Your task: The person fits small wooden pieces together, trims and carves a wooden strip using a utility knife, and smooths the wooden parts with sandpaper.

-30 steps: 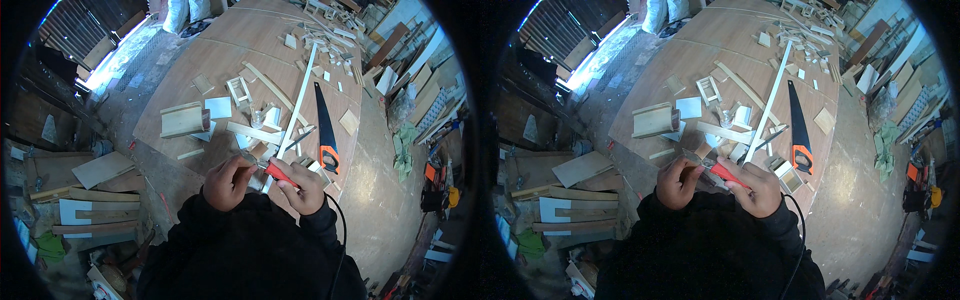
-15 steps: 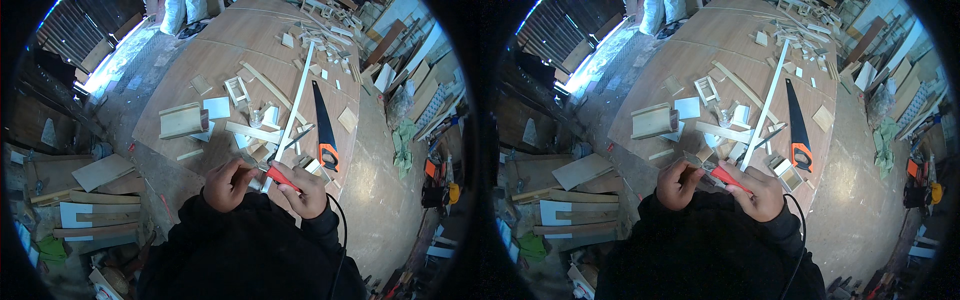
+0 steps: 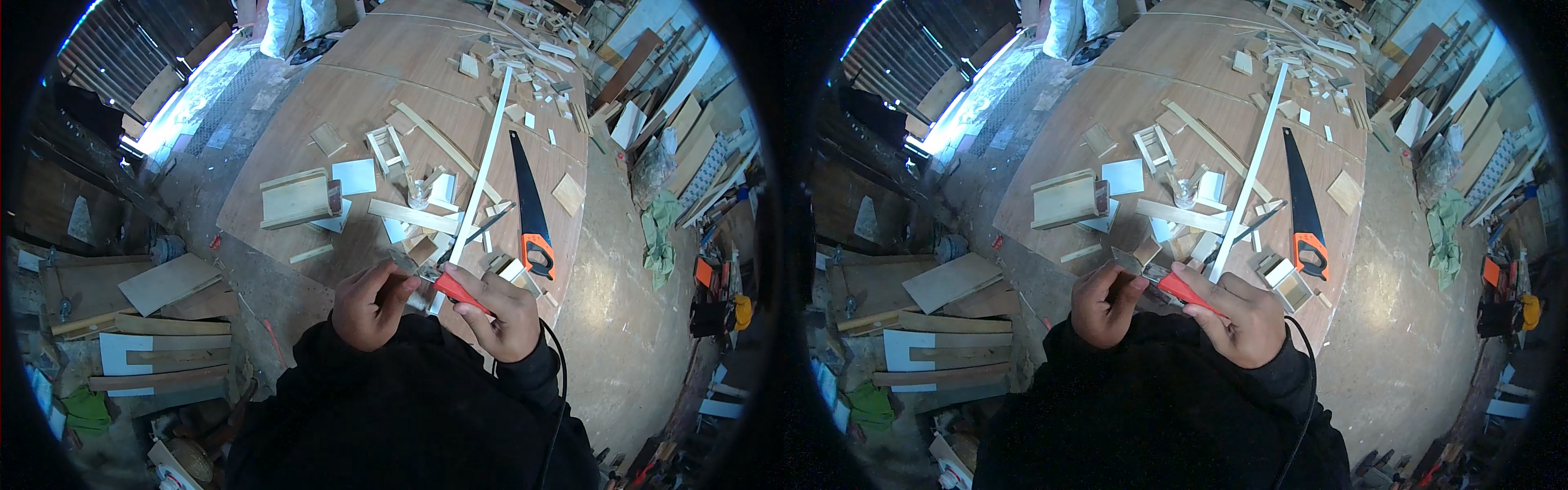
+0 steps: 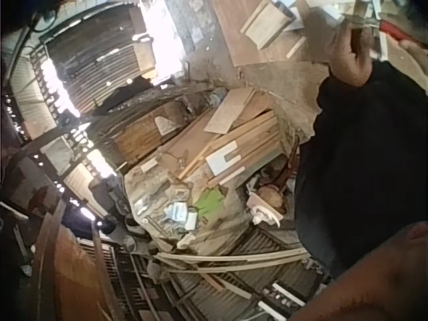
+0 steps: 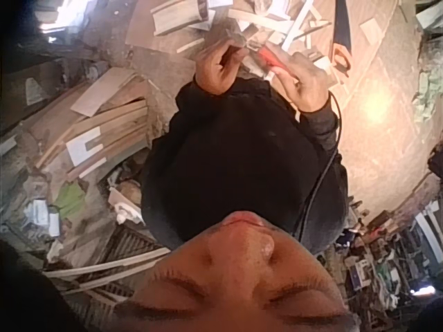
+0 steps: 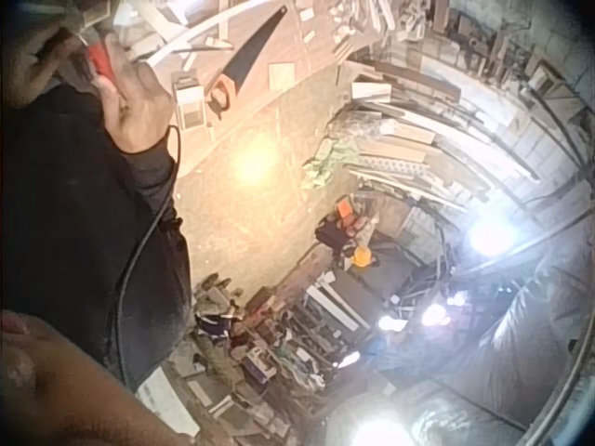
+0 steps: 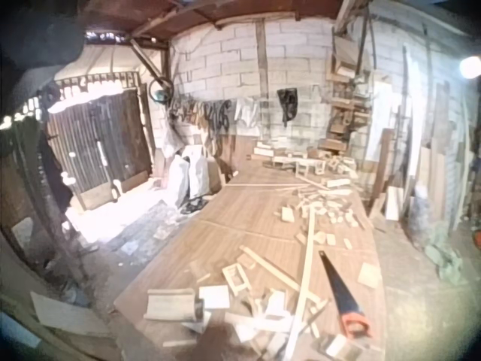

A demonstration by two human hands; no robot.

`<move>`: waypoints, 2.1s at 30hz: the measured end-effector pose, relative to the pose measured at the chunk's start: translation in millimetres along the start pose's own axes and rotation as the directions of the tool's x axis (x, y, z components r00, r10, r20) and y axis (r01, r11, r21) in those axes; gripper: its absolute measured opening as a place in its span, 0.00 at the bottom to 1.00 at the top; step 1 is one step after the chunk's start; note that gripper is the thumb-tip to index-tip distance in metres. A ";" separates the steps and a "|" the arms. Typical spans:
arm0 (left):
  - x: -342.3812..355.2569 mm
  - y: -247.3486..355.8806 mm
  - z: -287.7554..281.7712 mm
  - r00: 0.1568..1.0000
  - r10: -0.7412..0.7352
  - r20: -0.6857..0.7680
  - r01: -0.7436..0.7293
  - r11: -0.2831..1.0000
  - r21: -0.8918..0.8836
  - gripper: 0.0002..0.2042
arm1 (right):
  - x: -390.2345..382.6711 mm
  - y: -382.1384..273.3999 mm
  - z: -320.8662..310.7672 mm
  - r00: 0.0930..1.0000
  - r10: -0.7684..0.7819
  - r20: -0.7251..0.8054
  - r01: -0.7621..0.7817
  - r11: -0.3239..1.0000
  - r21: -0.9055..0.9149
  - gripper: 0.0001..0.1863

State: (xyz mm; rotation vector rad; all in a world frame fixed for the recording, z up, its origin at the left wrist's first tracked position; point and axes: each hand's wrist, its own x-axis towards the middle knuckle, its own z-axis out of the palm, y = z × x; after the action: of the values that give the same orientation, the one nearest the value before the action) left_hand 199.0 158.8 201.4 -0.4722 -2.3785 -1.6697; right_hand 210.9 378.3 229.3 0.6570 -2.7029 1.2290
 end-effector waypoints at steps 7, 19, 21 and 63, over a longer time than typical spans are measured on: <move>1.1 1.6 0.0 1.000 0.009 0.017 -0.010 1.000 0.017 0.06 | 0.1 -2.4 -2.5 1.000 0.012 0.005 -0.012 0.999 -0.030 0.23; 2.2 0.3 1.3 0.999 0.051 -0.007 -0.051 0.997 0.059 0.05 | -0.7 -5.0 -4.6 0.999 0.046 0.010 -0.046 0.998 -0.041 0.24; 2.4 -0.6 3.3 0.993 0.116 -0.039 -0.112 0.990 0.083 0.05 | -0.6 -5.7 -6.0 0.999 0.036 0.004 -0.036 0.999 -0.030 0.24; -6.2 22.0 -27.2 0.999 -0.028 -0.046 0.032 0.996 0.087 0.14 | -1.7 13.4 1.6 0.987 -0.160 -0.005 0.160 0.982 0.098 0.23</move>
State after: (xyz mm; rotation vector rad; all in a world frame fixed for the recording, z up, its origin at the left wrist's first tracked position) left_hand 212.3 139.2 228.0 -0.3819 -2.4259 -1.5627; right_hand 206.9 385.5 218.4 0.8700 -2.5469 1.3266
